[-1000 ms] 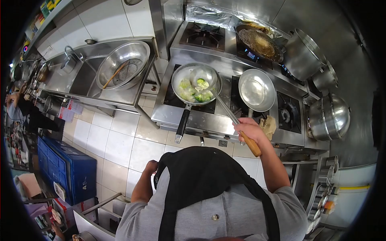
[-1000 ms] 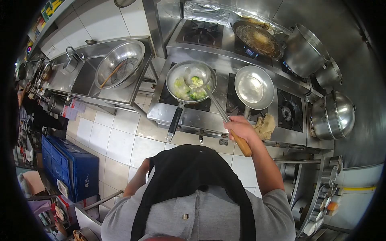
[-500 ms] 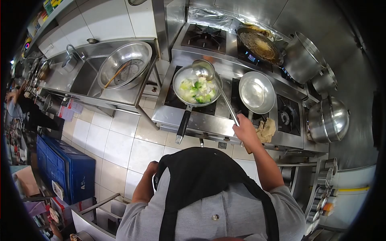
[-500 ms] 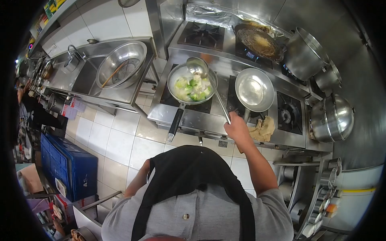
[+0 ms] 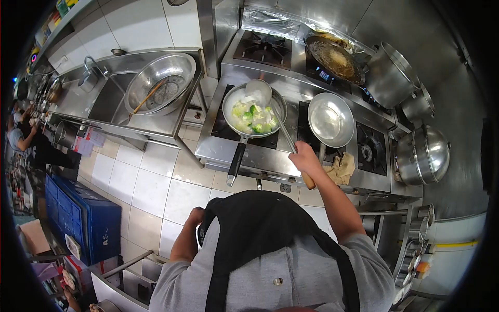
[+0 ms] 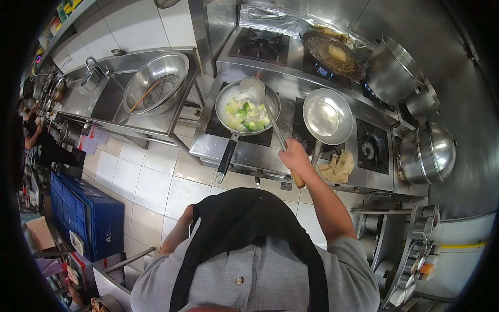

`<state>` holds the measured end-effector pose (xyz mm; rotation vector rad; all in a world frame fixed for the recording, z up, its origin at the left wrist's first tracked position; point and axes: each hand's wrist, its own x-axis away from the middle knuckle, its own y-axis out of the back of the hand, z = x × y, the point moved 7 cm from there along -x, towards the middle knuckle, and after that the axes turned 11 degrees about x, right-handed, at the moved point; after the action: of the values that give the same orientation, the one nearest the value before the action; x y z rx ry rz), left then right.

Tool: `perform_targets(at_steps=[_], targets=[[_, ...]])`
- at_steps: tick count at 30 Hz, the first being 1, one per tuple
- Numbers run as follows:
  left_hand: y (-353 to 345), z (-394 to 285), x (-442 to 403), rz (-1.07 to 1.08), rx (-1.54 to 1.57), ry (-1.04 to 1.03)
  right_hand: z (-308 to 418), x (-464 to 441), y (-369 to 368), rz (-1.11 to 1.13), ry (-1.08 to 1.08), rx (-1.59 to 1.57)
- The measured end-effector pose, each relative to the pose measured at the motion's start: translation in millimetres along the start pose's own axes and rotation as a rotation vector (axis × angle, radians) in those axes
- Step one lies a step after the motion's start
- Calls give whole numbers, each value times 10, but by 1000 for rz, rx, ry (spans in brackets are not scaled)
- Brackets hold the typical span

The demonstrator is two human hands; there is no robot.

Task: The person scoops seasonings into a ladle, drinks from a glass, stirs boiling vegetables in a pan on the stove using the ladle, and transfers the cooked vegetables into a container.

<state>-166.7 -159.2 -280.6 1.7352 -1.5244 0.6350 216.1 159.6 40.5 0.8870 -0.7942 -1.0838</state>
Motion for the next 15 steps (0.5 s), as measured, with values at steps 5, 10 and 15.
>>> perform_targets(at_steps=[5, 10, 15], targets=[[-7, 120, -228, 6, -327, -292, 134, 130, 28, 293, -242, -381], [27, 160, -172, -13, -257, -250, 31, 350, 47, 290, -222, -490], [-101, 230, -336, 73, -783, -548, 120, 650, 334, 89, -66, -185]])
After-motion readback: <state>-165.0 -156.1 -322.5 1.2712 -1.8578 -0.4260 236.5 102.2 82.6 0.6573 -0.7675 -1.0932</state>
